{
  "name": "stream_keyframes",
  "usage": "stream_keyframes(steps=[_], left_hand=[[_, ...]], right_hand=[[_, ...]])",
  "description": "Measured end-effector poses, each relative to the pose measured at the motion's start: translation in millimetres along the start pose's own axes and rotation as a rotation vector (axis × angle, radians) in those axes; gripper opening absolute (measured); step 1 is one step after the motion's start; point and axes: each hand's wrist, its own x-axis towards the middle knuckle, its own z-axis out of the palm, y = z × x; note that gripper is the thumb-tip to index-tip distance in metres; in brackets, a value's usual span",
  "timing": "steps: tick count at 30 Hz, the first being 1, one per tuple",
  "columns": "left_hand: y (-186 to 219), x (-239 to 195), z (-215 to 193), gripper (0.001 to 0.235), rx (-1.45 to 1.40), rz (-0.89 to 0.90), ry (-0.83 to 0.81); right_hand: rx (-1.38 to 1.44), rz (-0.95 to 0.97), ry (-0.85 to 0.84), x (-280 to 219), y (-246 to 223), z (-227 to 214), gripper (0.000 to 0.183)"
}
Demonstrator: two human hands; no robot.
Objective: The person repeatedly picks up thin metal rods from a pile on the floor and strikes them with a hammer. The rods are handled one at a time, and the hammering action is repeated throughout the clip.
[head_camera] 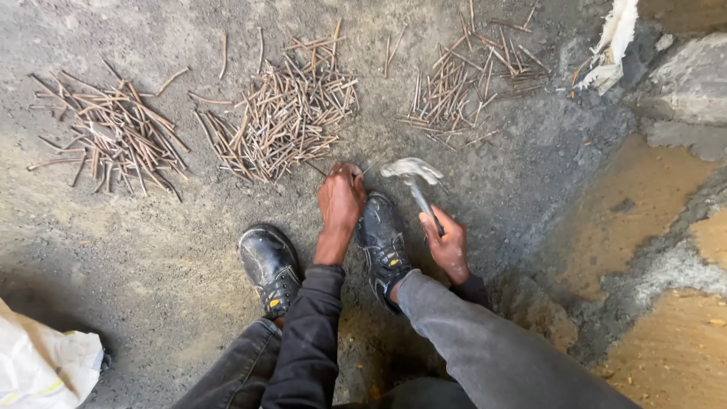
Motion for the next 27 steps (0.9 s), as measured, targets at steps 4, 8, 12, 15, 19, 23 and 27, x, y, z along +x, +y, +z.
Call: stream_keyframes(steps=[4, 8, 12, 15, 19, 23, 27], left_hand=[[16.2, 0.1, -6.0, 0.014, -0.033, -0.030, -0.085], [107.3, -10.9, -53.0, 0.010, -1.032, 0.116, 0.003], [154.9, -5.6, -73.1, 0.016, -1.106, 0.012, 0.244], [100.6, 16.5, -63.3, 0.016, -0.755, -0.051, 0.608], [49.6, 42.1, -92.6, 0.013, -0.442, 0.142, 0.678], [63.1, 63.6, -113.8, 0.013, -0.165, 0.165, 0.574], [37.2, 103.9, -76.5, 0.019, 0.130, 0.104, 0.407]], right_hand=[[0.124, 0.201, 0.003, -3.1, 8.6, 3.1, 0.030], [0.235, 0.244, -0.011, 0.3, 2.9, 2.9, 0.027], [0.276, 0.250, -0.026, -0.1, -1.9, 0.3, 0.033], [0.254, 0.272, -0.032, -0.6, -1.7, -2.0, 0.036], [0.236, 0.315, -0.017, 2.0, 2.9, 2.2, 0.034], [0.256, 0.313, -0.009, 0.5, 13.5, 7.9, 0.035], [0.266, 0.328, -0.005, 4.5, 15.2, 8.4, 0.037]])
